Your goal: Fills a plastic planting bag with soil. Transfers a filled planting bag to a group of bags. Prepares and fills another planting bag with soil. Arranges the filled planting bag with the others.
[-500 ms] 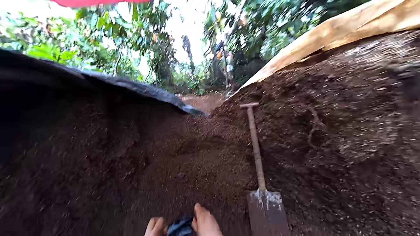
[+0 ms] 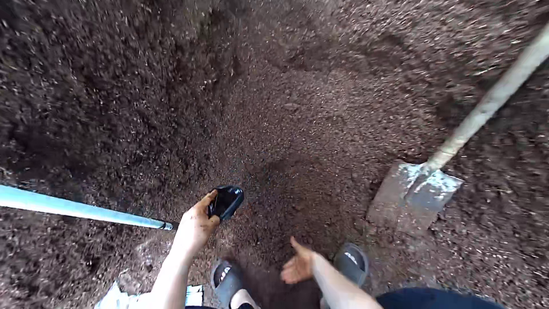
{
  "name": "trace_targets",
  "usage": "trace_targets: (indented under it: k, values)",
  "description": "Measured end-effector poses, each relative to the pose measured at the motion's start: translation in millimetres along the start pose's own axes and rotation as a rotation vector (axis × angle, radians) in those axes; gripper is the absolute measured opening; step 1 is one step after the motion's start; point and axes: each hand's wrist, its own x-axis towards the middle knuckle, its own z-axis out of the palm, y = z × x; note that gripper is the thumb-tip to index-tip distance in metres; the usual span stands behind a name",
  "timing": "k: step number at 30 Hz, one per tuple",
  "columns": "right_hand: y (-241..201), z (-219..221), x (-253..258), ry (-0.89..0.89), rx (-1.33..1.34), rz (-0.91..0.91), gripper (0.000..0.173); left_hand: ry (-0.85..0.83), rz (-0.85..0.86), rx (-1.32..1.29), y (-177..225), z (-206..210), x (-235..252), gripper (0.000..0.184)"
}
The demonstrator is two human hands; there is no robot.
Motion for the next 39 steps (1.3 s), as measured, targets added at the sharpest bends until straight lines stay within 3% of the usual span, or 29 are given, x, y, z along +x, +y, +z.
trace_targets:
  k: [3,6,9,13,18,21,24,26,29,32,39]
  values:
    - [30,13,61,-0.100,0.352,0.000,0.117,-0.049,-0.047,0.014,-13,16,16,0.049]
    - [6,33,69,0.024,0.726,-0.067,0.110,-0.172,-0.032,0.047,-25,20,38,0.041]
    - [-15,47,64,0.096,0.969,-0.198,0.092,-0.319,-0.043,0.066,-32,31,62,0.046]
    - [-27,66,71,0.151,1.109,-0.337,0.082,-0.386,-0.051,0.028,-35,44,86,0.055]
    - [-42,86,79,0.124,1.275,-0.478,0.076,-0.338,-0.005,-0.066,-41,48,89,0.059]
    - [-74,79,82,-0.020,1.222,-0.681,0.079,-0.322,-0.030,-0.111,-46,49,86,0.061]
    - [-148,52,93,-0.151,1.119,-0.892,0.085,-0.353,-0.045,-0.174,-50,56,83,0.067]
    - [-178,47,99,-0.150,1.133,-0.914,0.087,-0.370,-0.025,-0.209,-47,65,88,0.069]
    - [-172,41,97,-0.053,1.074,-0.909,0.084,-0.430,0.000,-0.170,-39,85,99,0.070]
    - [-175,39,60,-0.016,0.924,-0.901,0.080,-0.430,0.032,-0.136,-28,100,110,0.069]
    - [-179,63,-36,-0.334,0.627,-0.860,0.078,-0.403,0.098,-0.224,25,116,116,0.069]
